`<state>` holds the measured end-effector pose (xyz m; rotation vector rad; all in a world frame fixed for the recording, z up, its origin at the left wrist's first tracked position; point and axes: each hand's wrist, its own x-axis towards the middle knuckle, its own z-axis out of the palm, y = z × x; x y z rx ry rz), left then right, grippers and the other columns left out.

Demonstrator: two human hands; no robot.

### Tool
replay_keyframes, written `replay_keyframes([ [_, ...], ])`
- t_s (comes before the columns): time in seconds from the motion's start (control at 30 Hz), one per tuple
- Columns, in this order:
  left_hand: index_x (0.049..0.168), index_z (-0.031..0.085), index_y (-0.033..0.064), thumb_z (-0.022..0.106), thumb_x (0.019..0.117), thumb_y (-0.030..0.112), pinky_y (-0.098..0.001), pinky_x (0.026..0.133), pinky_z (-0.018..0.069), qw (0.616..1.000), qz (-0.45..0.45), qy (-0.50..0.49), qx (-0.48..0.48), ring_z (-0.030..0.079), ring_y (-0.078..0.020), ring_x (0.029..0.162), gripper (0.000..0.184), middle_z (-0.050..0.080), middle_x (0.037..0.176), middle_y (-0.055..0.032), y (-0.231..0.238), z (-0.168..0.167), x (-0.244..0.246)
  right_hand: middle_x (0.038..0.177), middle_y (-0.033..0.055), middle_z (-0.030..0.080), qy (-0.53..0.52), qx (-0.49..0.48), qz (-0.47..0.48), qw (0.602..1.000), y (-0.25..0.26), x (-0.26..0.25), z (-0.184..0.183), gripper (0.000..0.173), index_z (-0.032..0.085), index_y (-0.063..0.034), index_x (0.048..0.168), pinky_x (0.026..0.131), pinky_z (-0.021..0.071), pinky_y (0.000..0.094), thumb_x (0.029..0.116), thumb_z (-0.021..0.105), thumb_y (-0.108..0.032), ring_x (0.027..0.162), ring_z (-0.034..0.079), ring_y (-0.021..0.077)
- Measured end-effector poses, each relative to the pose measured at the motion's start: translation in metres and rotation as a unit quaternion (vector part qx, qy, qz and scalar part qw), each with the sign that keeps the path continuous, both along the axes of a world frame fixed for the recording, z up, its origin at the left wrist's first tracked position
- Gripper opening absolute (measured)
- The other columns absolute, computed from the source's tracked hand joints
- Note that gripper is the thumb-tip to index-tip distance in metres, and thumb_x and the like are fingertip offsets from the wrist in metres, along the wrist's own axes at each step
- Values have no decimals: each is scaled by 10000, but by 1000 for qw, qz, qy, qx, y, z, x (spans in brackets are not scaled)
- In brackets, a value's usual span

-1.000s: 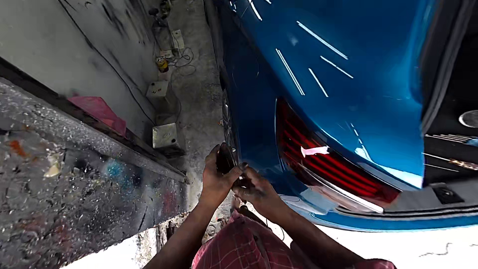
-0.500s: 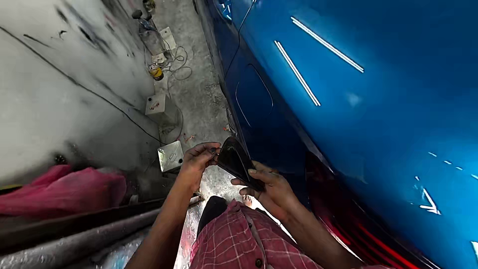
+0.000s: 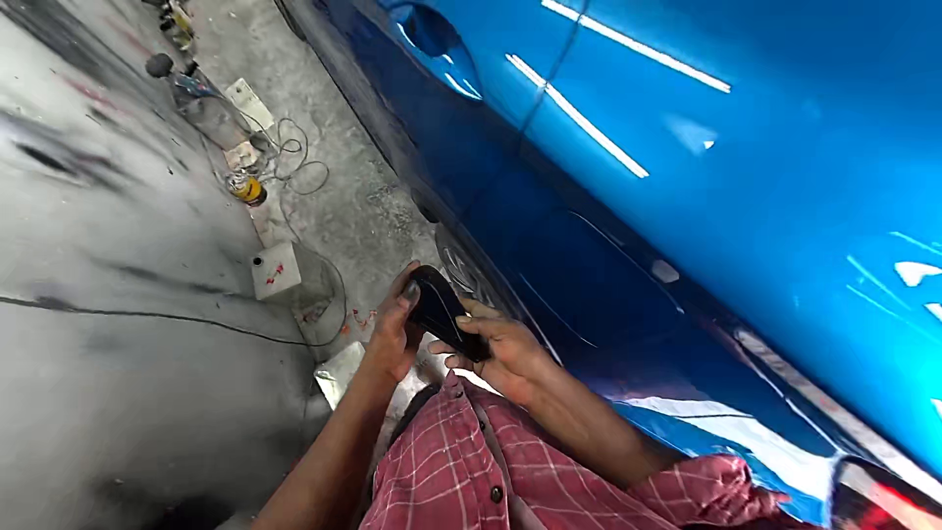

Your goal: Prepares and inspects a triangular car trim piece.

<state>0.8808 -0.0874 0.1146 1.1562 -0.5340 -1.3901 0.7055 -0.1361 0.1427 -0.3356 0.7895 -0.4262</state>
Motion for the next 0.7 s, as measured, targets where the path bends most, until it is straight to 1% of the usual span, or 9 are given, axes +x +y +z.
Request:
replay_keyframes([
  [0.1,1470,495,181,541,995,345,-437,893,595,996,84,0,-26,688,-231,1060,504,673,1227,-105,-30,11,57,1160,213,689,-29,-17,26,999,-21,66,10,426,479,-180,1500,688,635,396,1074,481,-174,882,739,296],
  [0.17,1448,513,170,495,1010,322,-437,892,592,993,108,10,-39,689,-225,1043,464,678,1203,-100,-44,19,94,1173,205,691,-9,-74,56,996,-37,102,13,418,487,-168,1497,721,636,420,1084,487,-229,903,739,300],
  [0.23,1467,514,192,419,1037,360,-406,895,589,992,119,15,-48,684,-190,1057,471,678,1225,-66,-57,26,131,1177,138,700,52,-212,83,972,-56,131,14,404,515,-166,1478,751,621,405,1091,479,-275,905,724,246],
  [0.33,1432,537,123,431,1011,319,-389,860,603,985,158,28,-58,694,-188,1017,476,693,1173,-83,-84,20,187,1148,82,709,118,-447,81,883,-85,168,4,322,615,-79,1344,787,633,371,1052,550,-200,925,723,190],
  [0.4,1381,564,113,392,1041,288,-363,814,600,983,183,13,-5,693,-170,956,419,697,1108,-71,-108,20,221,1083,54,719,112,-558,79,819,-113,198,-2,225,700,-60,1204,774,639,314,1015,624,-157,877,717,137],
  [0.43,1319,592,110,396,1061,283,-359,780,594,979,200,10,30,688,-165,907,367,696,1050,-65,-121,20,237,1068,45,717,100,-593,89,794,-129,215,-4,202,721,-59,1164,764,639,293,998,643,-144,864,712,118],
  [0.5,1189,621,117,413,1075,305,-356,707,596,969,232,7,86,684,-163,820,302,687,943,-50,-141,19,265,1084,28,701,92,-634,143,754,-158,247,-7,194,739,-80,1138,770,640,286,985,652,-162,891,706,103],
  [0.57,1147,622,119,441,1063,324,-378,693,594,964,247,7,98,681,-179,810,286,680,922,-55,-162,20,297,1086,31,702,97,-651,184,730,-190,280,-2,190,752,-85,1123,776,633,296,982,645,-152,903,703,106],
  [0.7,1109,622,107,455,1062,331,-396,692,596,952,282,29,112,681,-194,799,283,679,904,-69,-195,23,346,1110,25,715,83,-658,245,708,-241,329,5,179,772,-85,1088,779,624,272,982,635,-135,913,701,93],
])
